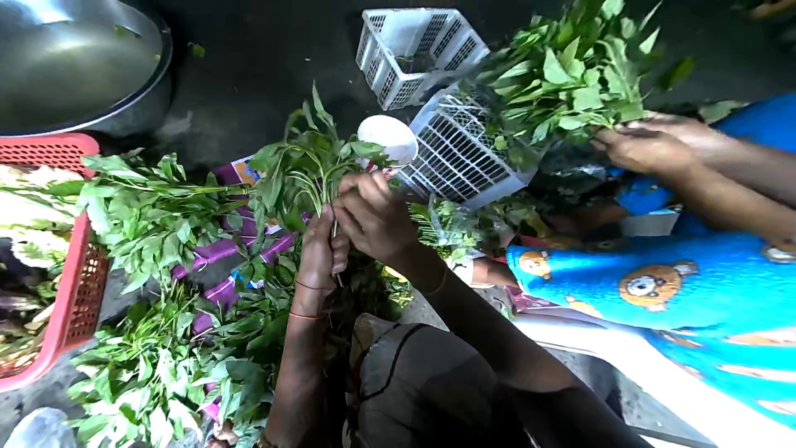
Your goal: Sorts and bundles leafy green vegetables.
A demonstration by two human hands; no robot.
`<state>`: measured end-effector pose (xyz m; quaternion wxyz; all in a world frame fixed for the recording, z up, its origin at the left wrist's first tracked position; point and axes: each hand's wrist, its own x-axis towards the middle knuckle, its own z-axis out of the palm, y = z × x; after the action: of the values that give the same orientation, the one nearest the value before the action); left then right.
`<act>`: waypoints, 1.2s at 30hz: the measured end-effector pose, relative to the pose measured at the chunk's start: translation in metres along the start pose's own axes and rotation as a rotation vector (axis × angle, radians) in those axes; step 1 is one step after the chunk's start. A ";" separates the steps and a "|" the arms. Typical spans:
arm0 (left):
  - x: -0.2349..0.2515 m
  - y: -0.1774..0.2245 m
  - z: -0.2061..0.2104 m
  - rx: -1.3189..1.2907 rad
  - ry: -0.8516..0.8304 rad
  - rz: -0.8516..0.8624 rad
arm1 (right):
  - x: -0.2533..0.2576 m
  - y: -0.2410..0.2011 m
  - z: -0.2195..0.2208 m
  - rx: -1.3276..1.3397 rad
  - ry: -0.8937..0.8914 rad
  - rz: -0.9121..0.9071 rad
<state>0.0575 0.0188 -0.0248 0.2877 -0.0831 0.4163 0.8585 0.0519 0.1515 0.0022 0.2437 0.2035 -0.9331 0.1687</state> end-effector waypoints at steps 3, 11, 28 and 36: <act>-0.003 0.004 -0.008 -0.177 -0.096 -0.019 | -0.018 0.015 -0.021 0.051 0.099 0.053; -0.001 0.000 -0.019 -0.589 -0.253 -0.096 | -0.046 0.035 -0.039 0.242 0.131 0.455; -0.011 0.003 -0.027 0.173 0.024 -0.127 | 0.031 0.065 -0.034 0.514 0.069 0.595; -0.026 0.048 -0.094 -0.298 -0.022 0.281 | -0.021 0.093 0.028 0.140 -0.193 0.489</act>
<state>0.0424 -0.0872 -0.0429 0.1542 -0.0566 0.2890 0.9431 0.0151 0.2258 -0.0517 0.0910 0.0034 -0.9595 0.2666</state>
